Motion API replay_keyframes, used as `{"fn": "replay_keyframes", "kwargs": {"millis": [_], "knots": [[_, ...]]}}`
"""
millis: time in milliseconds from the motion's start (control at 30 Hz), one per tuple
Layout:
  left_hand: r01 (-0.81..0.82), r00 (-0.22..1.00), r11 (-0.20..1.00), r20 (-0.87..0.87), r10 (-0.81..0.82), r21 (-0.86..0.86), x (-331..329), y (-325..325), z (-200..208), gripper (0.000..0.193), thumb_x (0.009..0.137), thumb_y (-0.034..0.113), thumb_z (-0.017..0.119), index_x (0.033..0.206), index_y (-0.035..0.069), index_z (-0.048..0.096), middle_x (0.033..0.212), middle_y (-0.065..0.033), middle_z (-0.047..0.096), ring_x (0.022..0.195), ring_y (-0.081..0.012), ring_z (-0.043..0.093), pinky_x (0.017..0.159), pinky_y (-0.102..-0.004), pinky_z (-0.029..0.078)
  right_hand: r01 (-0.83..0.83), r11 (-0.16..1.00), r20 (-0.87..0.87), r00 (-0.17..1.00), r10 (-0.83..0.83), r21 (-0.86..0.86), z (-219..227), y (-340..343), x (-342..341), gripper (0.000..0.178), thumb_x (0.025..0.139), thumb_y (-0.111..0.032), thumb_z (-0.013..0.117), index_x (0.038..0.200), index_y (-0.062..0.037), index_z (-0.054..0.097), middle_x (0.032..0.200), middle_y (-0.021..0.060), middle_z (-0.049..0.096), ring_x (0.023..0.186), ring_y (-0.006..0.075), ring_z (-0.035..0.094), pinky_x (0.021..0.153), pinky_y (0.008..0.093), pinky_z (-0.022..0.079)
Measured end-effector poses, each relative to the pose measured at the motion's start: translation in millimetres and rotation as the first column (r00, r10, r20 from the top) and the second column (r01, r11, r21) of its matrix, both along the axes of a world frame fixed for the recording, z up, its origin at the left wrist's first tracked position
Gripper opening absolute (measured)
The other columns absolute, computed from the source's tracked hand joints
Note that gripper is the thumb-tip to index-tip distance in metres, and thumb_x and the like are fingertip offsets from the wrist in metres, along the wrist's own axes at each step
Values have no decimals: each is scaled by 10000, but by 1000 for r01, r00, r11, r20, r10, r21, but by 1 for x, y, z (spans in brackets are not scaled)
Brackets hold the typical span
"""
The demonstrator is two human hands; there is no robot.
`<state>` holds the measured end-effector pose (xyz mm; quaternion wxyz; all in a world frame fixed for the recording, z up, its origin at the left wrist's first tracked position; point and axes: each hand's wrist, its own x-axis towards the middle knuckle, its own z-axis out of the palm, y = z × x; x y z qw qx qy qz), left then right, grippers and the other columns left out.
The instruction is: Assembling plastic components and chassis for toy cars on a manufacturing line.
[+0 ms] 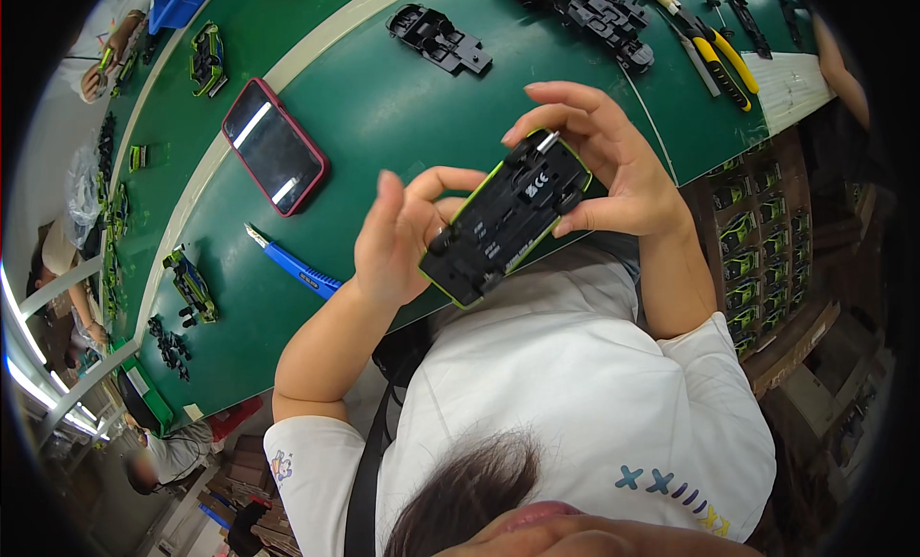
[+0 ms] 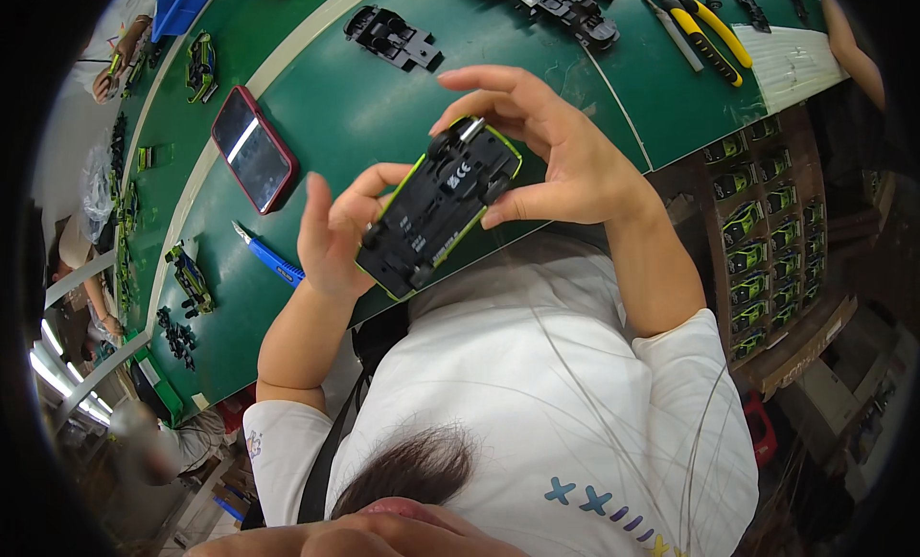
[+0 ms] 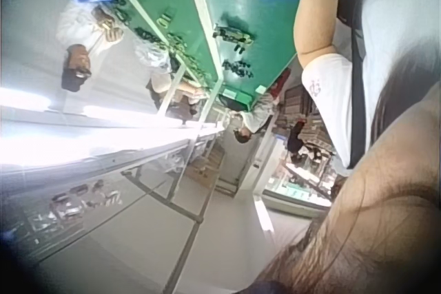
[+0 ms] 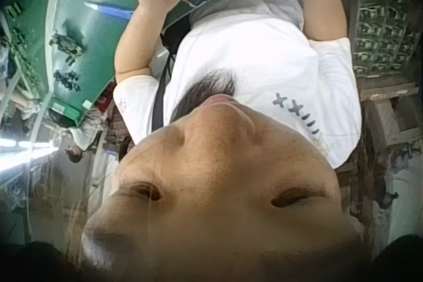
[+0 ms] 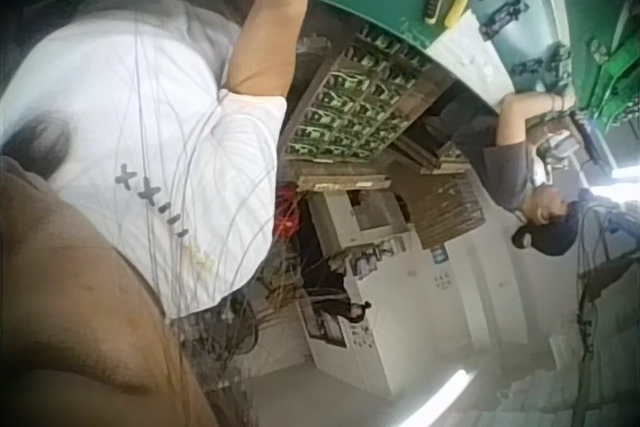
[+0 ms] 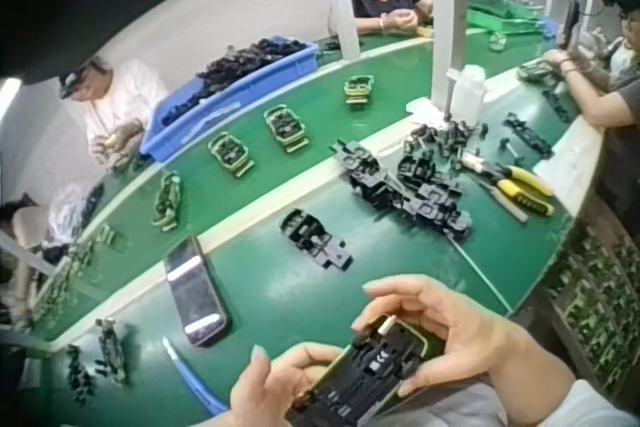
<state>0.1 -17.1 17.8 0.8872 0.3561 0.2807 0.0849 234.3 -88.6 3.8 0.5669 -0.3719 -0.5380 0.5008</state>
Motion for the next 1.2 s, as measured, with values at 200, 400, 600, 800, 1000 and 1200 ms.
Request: {"fn": "replay_keyframes", "kwargs": {"millis": [200,400,600,800,1000,1200], "knots": [[166,985,986,30,-167,31,6,-4,-1,604,837,318,679,1248,-49,432,1101,-196,612,943,-319,657,822,-397,550,-177,984,27,984,176,31,0,6,-9,952,596,-39,804,1399,-11,294,1281,214,505,1250,275,459,1051,355,335],[-64,995,975,-55,78,215,12,-14,5,545,820,64,693,1257,-9,375,1065,-129,596,909,-226,653,816,-345,541,56,996,54,997,-60,65,2,-1,-15,798,668,-96,794,1352,-47,386,1303,134,508,1216,235,487,1023,362,362],[-113,988,962,-79,136,248,9,-14,6,513,811,69,704,1219,9,398,1038,-121,592,893,-229,657,786,-356,553,270,963,15,963,-270,-26,-6,-12,-23,505,734,-71,737,1186,-14,518,1103,117,624,940,141,586,842,279,463],[-161,982,973,-72,175,166,8,-10,0,427,817,94,704,1158,6,462,943,-108,623,842,-234,673,729,-344,566,205,963,34,976,-214,173,-3,-16,-40,475,739,-65,679,1177,11,510,1143,146,637,517,64,469,536,187,429],[-172,978,968,-86,190,183,8,-8,-4,433,808,87,711,1150,-1,461,949,-120,625,851,-232,674,724,-338,564,8,943,181,981,-72,333,-17,-14,-21,493,830,-179,659,1231,35,468,992,122,682,540,76,535,505,194,429],[-151,977,952,-108,185,264,8,-8,-3,475,758,89,732,1159,5,490,937,-130,634,859,-267,674,751,-371,553,216,959,34,974,-226,182,-2,-11,-39,570,853,-337,635,1261,18,457,973,95,688,534,54,503,472,182,369]]}}
